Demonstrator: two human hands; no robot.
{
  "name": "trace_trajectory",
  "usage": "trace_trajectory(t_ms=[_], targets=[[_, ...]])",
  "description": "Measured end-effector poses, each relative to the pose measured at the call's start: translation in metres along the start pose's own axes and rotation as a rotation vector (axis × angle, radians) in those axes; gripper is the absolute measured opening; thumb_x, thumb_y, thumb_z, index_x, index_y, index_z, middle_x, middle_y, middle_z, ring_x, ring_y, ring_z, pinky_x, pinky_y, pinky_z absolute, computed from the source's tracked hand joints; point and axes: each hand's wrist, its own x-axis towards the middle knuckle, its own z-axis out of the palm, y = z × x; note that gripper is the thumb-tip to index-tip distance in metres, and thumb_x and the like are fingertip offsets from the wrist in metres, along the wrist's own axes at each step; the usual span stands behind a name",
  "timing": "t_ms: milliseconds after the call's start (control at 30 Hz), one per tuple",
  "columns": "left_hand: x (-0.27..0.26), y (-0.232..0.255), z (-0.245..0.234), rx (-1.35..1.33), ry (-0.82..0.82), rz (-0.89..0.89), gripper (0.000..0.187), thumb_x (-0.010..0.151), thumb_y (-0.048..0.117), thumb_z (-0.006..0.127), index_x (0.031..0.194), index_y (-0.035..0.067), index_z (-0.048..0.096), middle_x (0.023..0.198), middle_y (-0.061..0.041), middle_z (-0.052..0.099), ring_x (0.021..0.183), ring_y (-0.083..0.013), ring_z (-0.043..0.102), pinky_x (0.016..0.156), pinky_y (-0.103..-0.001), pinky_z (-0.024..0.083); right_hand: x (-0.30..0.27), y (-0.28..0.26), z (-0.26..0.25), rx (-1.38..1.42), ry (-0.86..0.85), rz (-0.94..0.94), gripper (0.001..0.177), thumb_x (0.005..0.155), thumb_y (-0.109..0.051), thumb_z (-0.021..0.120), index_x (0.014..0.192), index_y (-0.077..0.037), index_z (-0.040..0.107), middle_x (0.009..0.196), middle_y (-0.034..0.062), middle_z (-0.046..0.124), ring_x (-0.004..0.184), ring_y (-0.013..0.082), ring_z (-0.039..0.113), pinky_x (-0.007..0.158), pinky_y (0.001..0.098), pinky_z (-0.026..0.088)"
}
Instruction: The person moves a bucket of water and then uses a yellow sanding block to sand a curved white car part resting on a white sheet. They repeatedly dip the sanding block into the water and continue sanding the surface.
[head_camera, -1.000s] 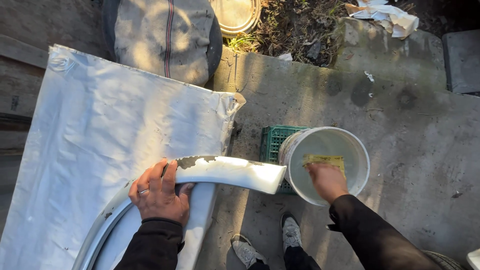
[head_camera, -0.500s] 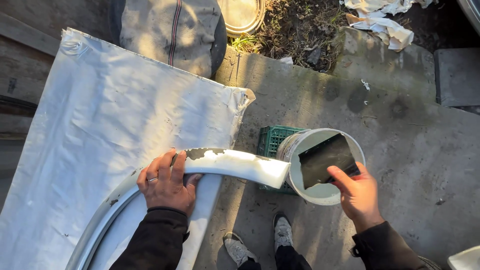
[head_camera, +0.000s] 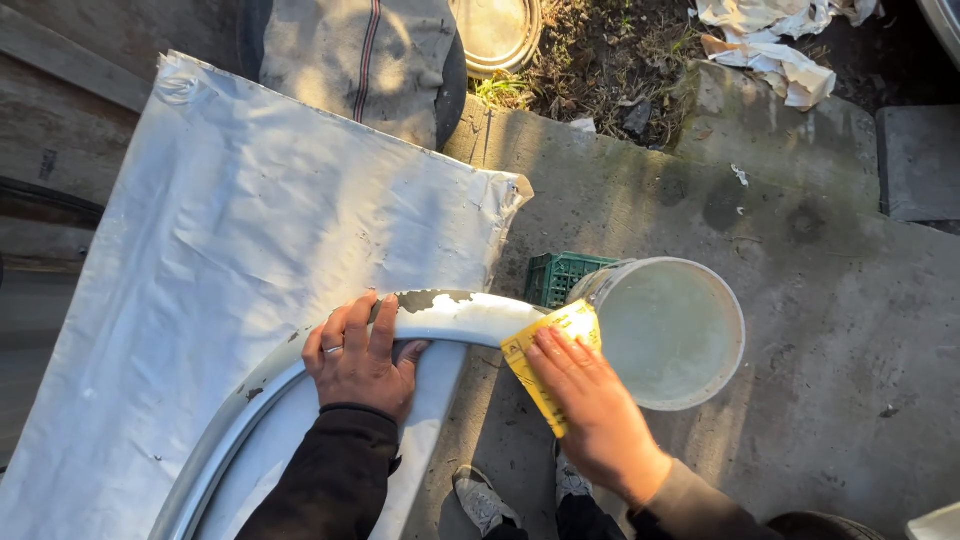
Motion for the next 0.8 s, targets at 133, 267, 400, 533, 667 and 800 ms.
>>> trace_trajectory(t_ms=[133,267,400,533,667,800], targets=[[-0.003,0.002,-0.006,0.033,-0.011,-0.024,0.069,0.077,0.044,0.080,0.137,0.020,0.059,0.140,-0.002,0.054,0.133,-0.0242,0.045,0.114,-0.049,0.024,0.050,-0.039,-0.002,-0.038,-0.070,-0.054,0.085,0.068,-0.003,0.056,0.151,0.005,0.038,0.157,0.0272,0.039,0.148,0.0422,0.036,0.121,0.0514,0.025],[0.002,0.002,-0.004,0.015,0.000,-0.024,0.067,0.078,0.044,0.080,0.137,0.021,0.059,0.140,-0.001,0.056,0.132,-0.0237,0.047,0.113,-0.047,0.026,0.051,-0.036,-0.007,0.030,-0.098,-0.036,0.083,0.074,-0.007,0.058,0.152,0.007,0.035,0.159,0.0266,0.036,0.149,0.0400,0.031,0.120,0.0509,0.024],[-0.002,0.001,-0.001,-0.016,0.046,0.010,0.069,0.075,0.045,0.080,0.136,0.019,0.060,0.139,-0.004,0.057,0.129,-0.0249,0.049,0.111,-0.048,0.028,0.027,-0.034,-0.003,0.023,-0.013,0.058,0.073,0.087,-0.020,0.061,0.151,0.005,0.036,0.156,0.0284,0.036,0.147,0.0421,0.030,0.117,0.0512,0.025],[0.006,0.003,-0.001,-0.030,0.096,0.042,0.065,0.080,0.045,0.080,0.137,0.018,0.061,0.139,-0.003,0.058,0.131,-0.0253,0.050,0.112,-0.048,0.029,0.070,-0.049,-0.007,0.090,-0.058,-0.084,0.067,0.094,-0.018,0.061,0.152,0.004,0.037,0.159,0.0254,0.039,0.149,0.0417,0.033,0.119,0.0526,0.024],[-0.008,0.004,0.002,-0.060,0.004,0.093,0.063,0.077,0.044,0.078,0.132,0.018,0.063,0.138,-0.005,0.060,0.127,-0.0253,0.053,0.108,-0.049,0.032,0.030,-0.035,-0.007,0.034,-0.056,0.023,0.069,0.085,-0.013,0.061,0.150,0.003,0.042,0.154,0.0237,0.044,0.146,0.0405,0.037,0.120,0.0504,0.028],[-0.018,0.002,0.003,-0.121,0.042,0.202,0.060,0.080,0.046,0.078,0.130,0.016,0.063,0.138,-0.007,0.060,0.125,-0.0270,0.054,0.105,-0.050,0.033,0.044,-0.049,-0.003,0.016,0.025,-0.108,0.062,0.096,-0.017,0.062,0.149,0.007,0.039,0.152,0.0280,0.045,0.146,0.0445,0.039,0.122,0.0498,0.031]])
